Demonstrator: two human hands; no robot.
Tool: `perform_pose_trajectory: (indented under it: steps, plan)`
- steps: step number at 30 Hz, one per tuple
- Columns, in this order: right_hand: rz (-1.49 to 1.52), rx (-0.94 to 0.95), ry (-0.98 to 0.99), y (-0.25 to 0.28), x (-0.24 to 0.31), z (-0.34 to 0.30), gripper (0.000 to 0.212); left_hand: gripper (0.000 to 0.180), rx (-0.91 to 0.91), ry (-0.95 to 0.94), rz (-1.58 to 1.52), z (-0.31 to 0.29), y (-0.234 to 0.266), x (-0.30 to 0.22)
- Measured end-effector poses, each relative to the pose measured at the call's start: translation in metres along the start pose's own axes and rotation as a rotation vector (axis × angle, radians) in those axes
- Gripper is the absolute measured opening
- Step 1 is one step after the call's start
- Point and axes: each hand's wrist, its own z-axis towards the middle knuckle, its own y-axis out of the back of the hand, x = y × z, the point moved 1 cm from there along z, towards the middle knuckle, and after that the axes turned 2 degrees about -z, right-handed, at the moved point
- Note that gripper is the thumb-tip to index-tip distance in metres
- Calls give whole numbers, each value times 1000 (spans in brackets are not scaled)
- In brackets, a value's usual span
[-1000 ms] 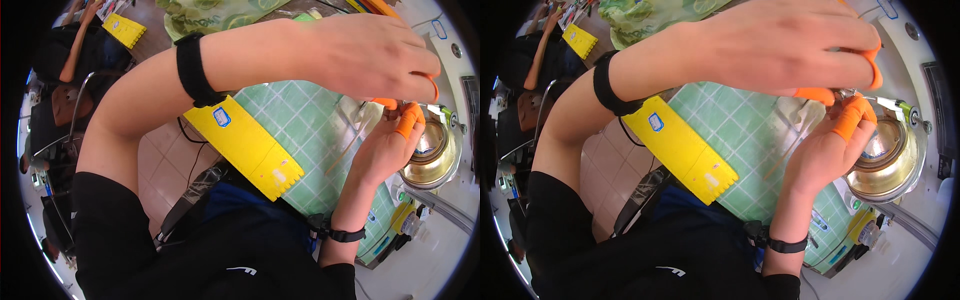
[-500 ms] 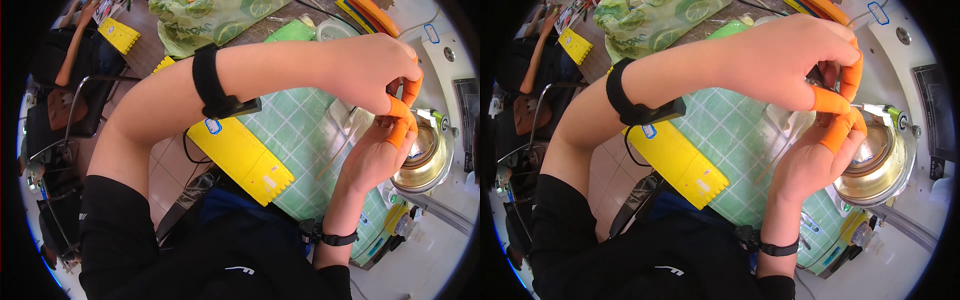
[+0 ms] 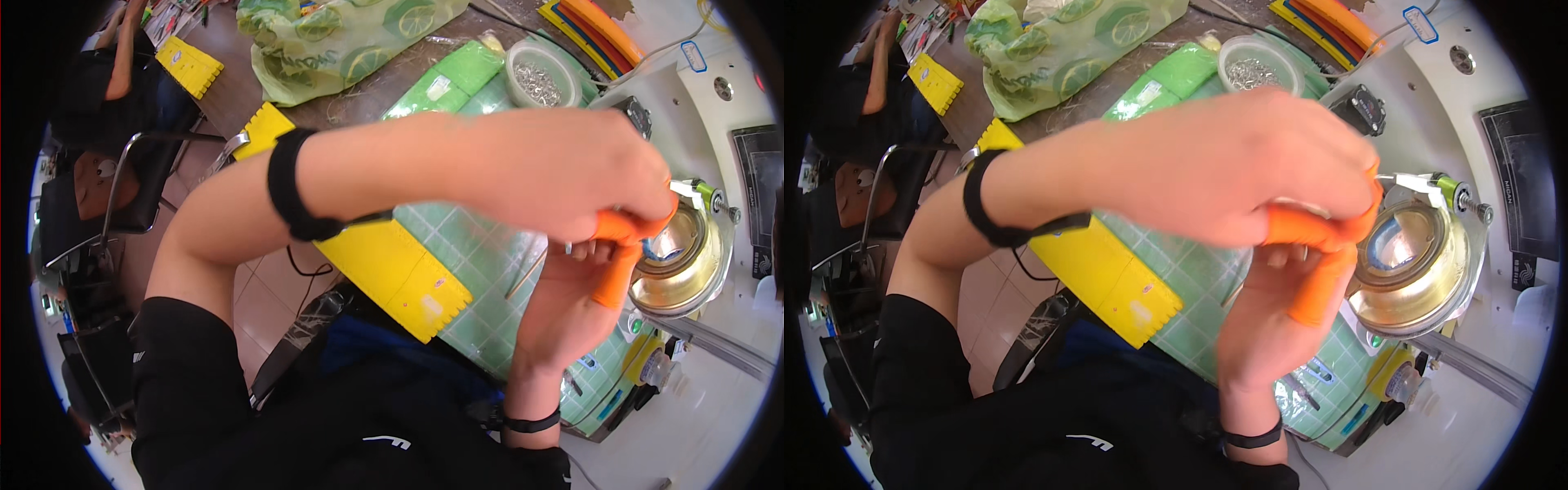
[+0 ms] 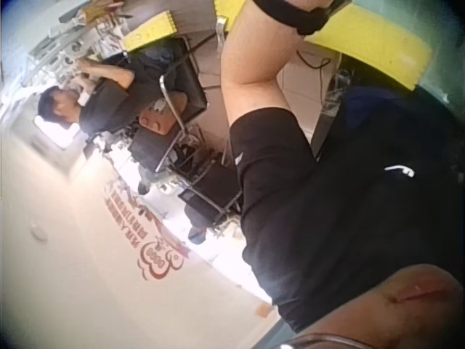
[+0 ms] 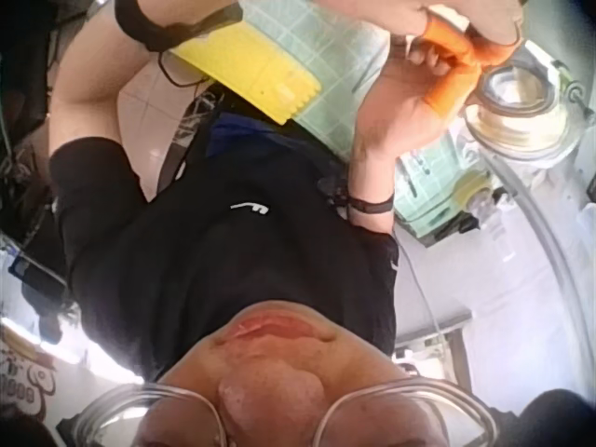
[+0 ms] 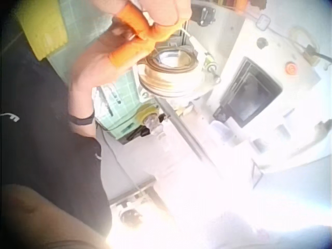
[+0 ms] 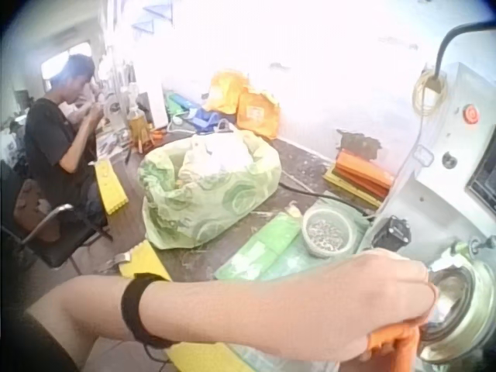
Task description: Assembling small electrical or mechanical components using tools and adhesives.
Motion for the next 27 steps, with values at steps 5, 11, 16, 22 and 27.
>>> perform_pose_trajectory:
  steps: [5,11,16,22,27]
  plan:
    - [-3,188,-278,21,33,-17,58,12,63,141,-326,19,-1,20]
    - [-1435,-162,873,126,153,-31,31,15,75,72,-181,31,10,16]
    - [-1310,-889,632,228,225,-46,38,16,97,204,-183,28,5,3]
    - [-941,-823,588,259,242,-48,33,19,107,235,-226,21,6,-9]
    - [-455,-570,927,177,275,-34,53,16,86,246,-168,27,3,-7]
